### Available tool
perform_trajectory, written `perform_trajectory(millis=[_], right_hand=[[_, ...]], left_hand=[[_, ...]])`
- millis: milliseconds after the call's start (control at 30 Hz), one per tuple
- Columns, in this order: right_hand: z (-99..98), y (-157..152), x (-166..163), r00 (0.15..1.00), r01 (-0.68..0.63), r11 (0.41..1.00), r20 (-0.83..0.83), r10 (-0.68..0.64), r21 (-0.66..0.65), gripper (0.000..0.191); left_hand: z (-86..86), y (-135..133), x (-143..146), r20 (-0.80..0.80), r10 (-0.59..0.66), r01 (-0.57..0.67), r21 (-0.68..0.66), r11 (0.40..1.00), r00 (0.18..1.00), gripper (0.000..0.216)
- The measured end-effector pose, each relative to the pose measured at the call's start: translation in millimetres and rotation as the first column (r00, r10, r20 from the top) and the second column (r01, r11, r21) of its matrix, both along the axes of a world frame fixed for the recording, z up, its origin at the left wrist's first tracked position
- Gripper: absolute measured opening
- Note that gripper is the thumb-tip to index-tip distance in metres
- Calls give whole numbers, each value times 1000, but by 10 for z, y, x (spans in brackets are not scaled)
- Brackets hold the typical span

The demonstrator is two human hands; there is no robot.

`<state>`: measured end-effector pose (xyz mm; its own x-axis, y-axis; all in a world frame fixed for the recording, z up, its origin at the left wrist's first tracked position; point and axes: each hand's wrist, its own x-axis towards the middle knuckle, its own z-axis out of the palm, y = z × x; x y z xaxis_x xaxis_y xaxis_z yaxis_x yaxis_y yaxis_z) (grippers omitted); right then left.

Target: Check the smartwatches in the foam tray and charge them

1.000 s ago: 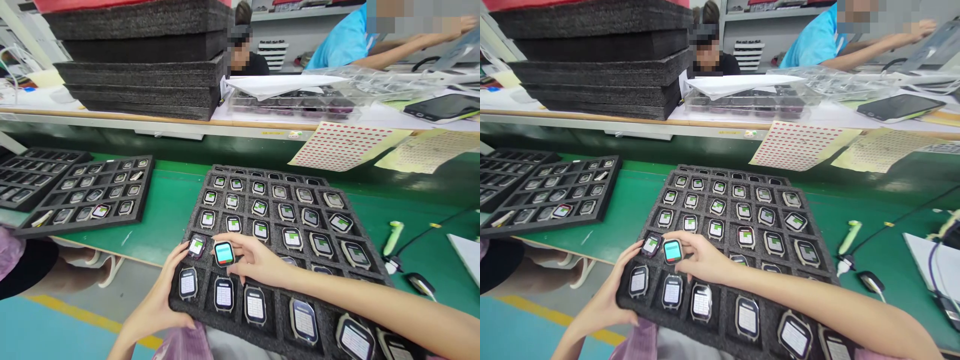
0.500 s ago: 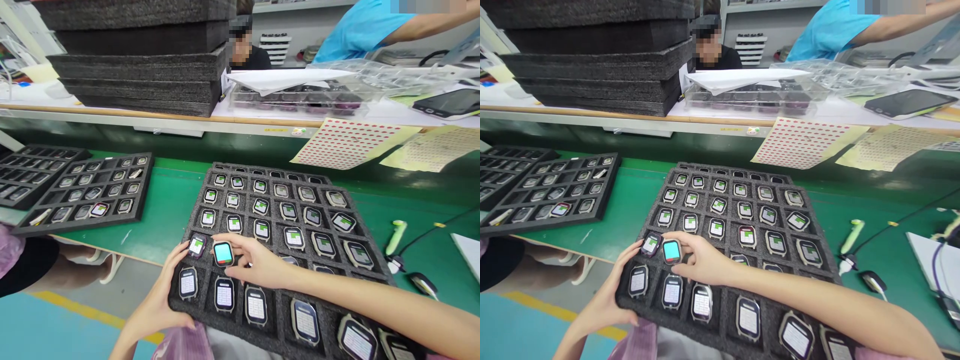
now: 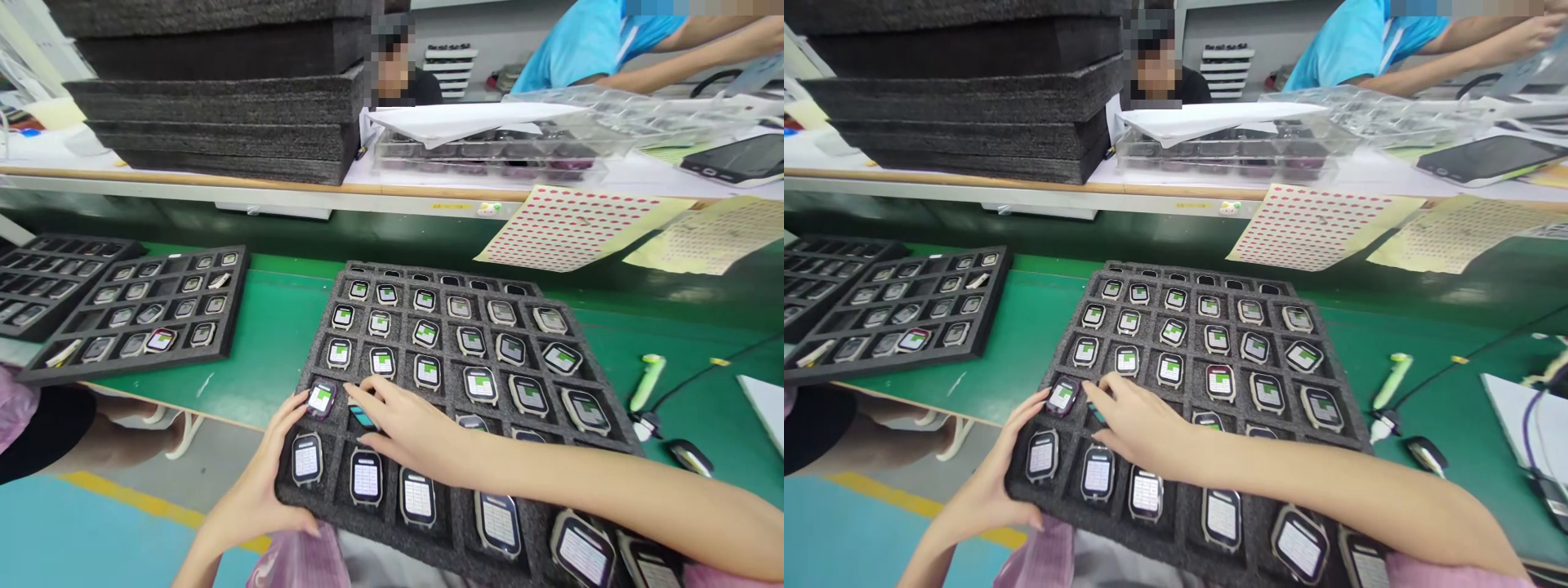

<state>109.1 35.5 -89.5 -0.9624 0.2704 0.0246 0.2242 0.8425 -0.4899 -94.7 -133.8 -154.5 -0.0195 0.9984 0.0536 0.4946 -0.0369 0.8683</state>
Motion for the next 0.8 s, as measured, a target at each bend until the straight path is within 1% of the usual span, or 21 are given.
perform_trajectory(millis=[67,200,267,333,367,433,467,500,533,567,600,633,667,700,733,767,800], right_hand=[[-7,14,19,1000,21,998,18,-20,-54,52],[-69,42,71,996,67,983,-41,-75,-172,35],[-93,16,70,995,94,982,-14,-98,-162,27],[-82,-32,61,993,115,992,45,-112,-57,22],[-54,-53,70,992,112,993,61,-114,27,24],[55,-61,166,992,103,975,53,-116,195,35],[131,-41,273,992,113,960,27,-123,255,42],[211,-3,429,988,145,948,0,-151,282,45],[286,49,634,977,207,938,-15,-211,277,42],[343,110,882,951,308,913,-51,-306,267,39],[374,172,1163,894,446,858,-82,-440,253,39],[370,228,1462,809,585,773,-105,-579,247,43],[330,272,1762,723,685,690,-99,-684,236,45],[257,301,2045,654,750,625,-99,-750,216,48],[158,312,2295,600,796,582,-90,-795,167,50],[44,307,2498,547,836,539,-80,-833,103,47],[-72,290,2646,522,852,517,-58,-851,78,41]], left_hand=[[22,-4,-9,-37,-20,20,-8,1000,999,112],[26,-9,-6,-51,-25,25,-7,1000,998,111],[13,-4,-1,-46,-19,19,0,1000,999,111],[0,-1,-3,-45,-18,18,-7,1000,999,111],[-7,-3,-7,-47,-19,19,-11,1000,999,112],[-24,-20,-21,-53,-27,27,-13,1000,998,114],[-37,-36,-28,-55,-32,32,-13,999,998,115],[-55,-54,-33,-57,-36,35,-14,999,998,115],[-78,-73,-33,-54,-34,33,-14,999,998,114],[-106,-91,-26,-43,-23,22,-10,1000,999,113],[-138,-106,-11,-25,1,-1,4,1000,1000,111],[-172,-117,12,-2,36,-36,29,999,999,109],[-206,-123,42,26,77,-78,61,995,997,107],[-239,-126,75,56,120,-125,95,988,991,105],[-269,-126,109,88,161,-171,129,977,983,103],[-297,-126,138,118,198,-215,157,964,973,101],[-322,-128,159,146,225,-248,168,954,963,99]])
